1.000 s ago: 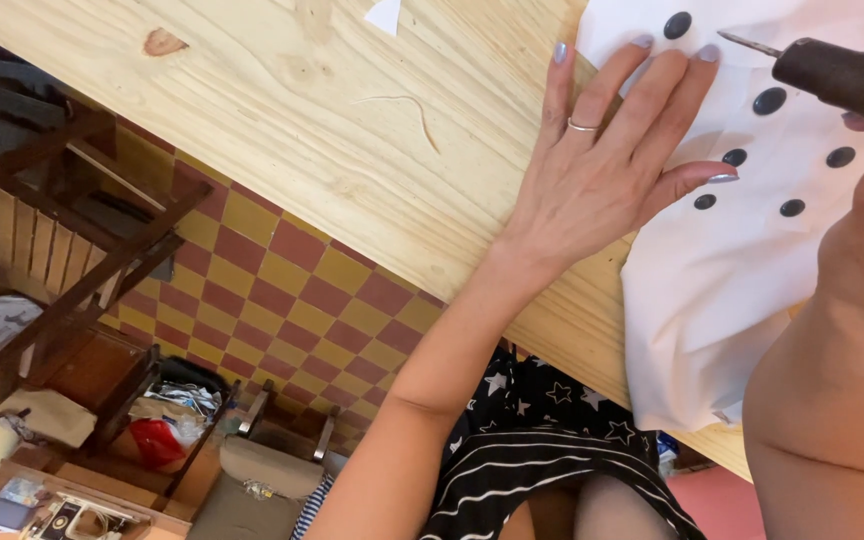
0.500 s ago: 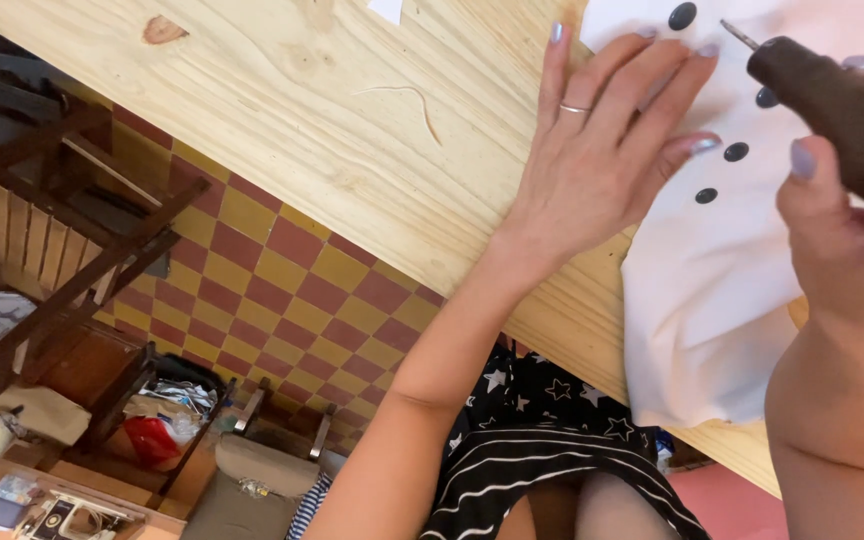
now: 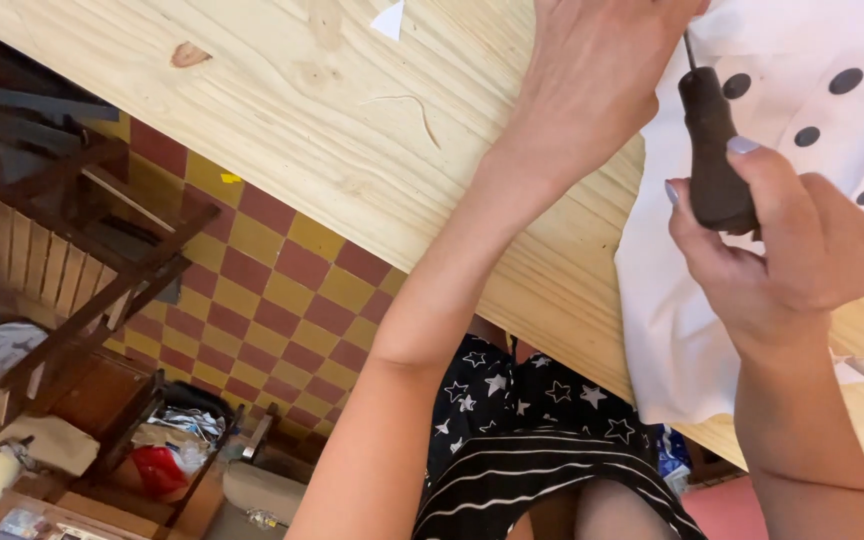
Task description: The person places a white fabric piece with black dots into a red snap fastener press and crimps it. They then use a screwdriver to mark positions on the fabric and continue attaching snap fasteners using the press. The person handles the fabric and tools throughout the process.
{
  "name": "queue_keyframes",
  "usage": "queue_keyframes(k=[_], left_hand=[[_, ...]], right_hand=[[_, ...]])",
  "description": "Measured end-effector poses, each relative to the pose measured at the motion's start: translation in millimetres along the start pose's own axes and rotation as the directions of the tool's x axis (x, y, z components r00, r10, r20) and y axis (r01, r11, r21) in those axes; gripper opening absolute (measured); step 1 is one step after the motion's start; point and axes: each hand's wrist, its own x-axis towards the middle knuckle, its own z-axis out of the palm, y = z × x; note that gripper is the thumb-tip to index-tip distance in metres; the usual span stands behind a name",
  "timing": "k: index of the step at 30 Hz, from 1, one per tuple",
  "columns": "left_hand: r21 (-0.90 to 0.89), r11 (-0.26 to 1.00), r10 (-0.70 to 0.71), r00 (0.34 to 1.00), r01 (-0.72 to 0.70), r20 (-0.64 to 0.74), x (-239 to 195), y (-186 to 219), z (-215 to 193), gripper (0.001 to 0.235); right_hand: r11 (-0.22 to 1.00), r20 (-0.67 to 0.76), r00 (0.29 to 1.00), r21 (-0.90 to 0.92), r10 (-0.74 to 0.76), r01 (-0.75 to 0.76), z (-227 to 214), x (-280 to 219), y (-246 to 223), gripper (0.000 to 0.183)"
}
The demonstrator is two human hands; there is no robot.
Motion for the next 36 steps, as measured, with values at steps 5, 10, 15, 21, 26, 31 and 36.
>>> queue_keyframes(k=[5,10,15,21,26,31,36], left_hand=[[-0.046,0.999,-0.018,0.999,0.02,0.041,-6.7,5.2,-10.4,0.045],[-0.078,0.996,0.029,0.999,-0.031,-0.022,-12.7,0.5,-10.3,0.028],[-0.122,0.983,0.132,0.991,-0.135,-0.03,-15.6,-5.7,-11.0,0.03],[-0.058,0.992,0.111,0.994,-0.111,-0.003,-22.5,-4.8,-13.8,0.017],[-0.054,0.995,0.08,0.996,-0.078,0.04,-29.2,-6.5,-11.9,0.021],[-0.031,0.998,0.054,0.998,-0.052,0.045,-33.5,-9.3,-8.6,0.028],[-0.164,0.986,0.041,0.999,-0.037,0.02,-32.9,-13.6,-10.1,0.029]], right_hand=[[0.953,0.086,0.982,0.244,0.166,-0.182,-0.3,-0.4,-26.9,0.034],[0.881,0.189,0.95,0.365,0.248,-0.302,-3.4,4.7,-41.5,0.046],[0.848,0.466,0.87,0.386,0.161,-0.363,-4.9,16.7,-36.4,0.056],[0.99,0.439,0.899,0.116,0.018,-0.076,6.3,53.8,-15.8,0.118],[0.961,0.534,0.845,0.245,-0.024,-0.128,13.0,78.7,-26.2,0.138],[0.994,0.426,0.905,0.102,0.001,-0.049,22.3,55.3,-29.6,0.124],[0.997,0.439,0.898,0.051,0.028,-0.056,24.9,42.2,-29.6,0.113]])
